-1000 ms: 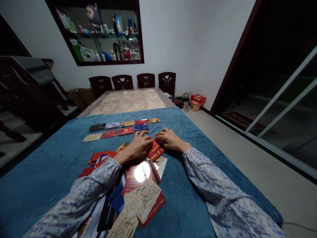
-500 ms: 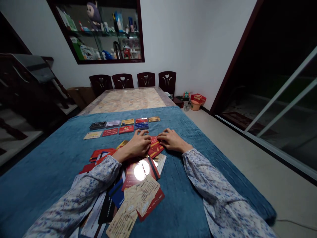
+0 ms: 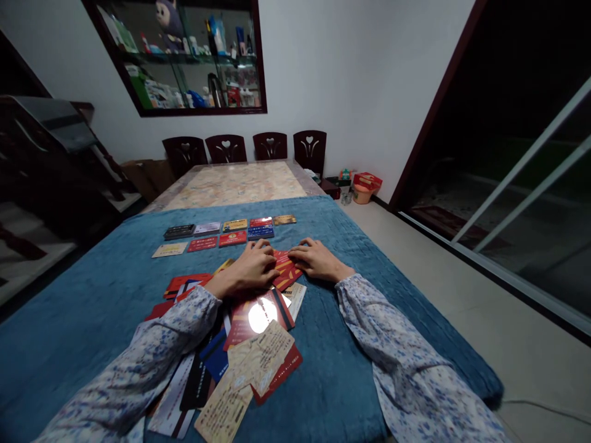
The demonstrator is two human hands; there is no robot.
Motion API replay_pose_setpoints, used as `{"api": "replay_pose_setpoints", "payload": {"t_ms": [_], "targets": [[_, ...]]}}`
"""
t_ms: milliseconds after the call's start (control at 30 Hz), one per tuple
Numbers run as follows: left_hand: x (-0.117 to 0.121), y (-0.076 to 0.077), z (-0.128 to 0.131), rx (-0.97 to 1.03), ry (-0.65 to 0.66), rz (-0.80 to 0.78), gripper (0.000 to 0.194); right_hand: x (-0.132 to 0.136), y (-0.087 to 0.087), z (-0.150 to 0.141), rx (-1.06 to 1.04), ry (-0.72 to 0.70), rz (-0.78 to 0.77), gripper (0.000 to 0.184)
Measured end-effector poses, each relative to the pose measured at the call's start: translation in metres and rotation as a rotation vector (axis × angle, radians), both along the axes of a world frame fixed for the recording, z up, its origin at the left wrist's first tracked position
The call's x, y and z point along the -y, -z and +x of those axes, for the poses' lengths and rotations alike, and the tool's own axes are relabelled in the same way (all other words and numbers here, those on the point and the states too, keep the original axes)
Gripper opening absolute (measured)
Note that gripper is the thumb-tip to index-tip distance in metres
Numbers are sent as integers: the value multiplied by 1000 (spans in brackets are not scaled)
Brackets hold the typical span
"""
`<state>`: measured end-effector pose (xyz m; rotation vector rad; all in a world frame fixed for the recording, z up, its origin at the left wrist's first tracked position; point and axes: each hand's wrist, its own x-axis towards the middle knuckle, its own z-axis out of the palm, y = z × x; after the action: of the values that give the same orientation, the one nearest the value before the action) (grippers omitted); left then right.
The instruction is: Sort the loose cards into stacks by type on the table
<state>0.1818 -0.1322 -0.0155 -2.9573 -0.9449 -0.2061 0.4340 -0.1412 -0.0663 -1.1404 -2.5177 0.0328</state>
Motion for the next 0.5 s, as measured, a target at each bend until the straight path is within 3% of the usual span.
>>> {"api": "replay_pose_setpoints", "payload": {"t_ms": [500], "targets": [[-4, 0, -3, -15, 59, -5, 25, 1, 2, -1, -68, -53, 106, 35]]}}
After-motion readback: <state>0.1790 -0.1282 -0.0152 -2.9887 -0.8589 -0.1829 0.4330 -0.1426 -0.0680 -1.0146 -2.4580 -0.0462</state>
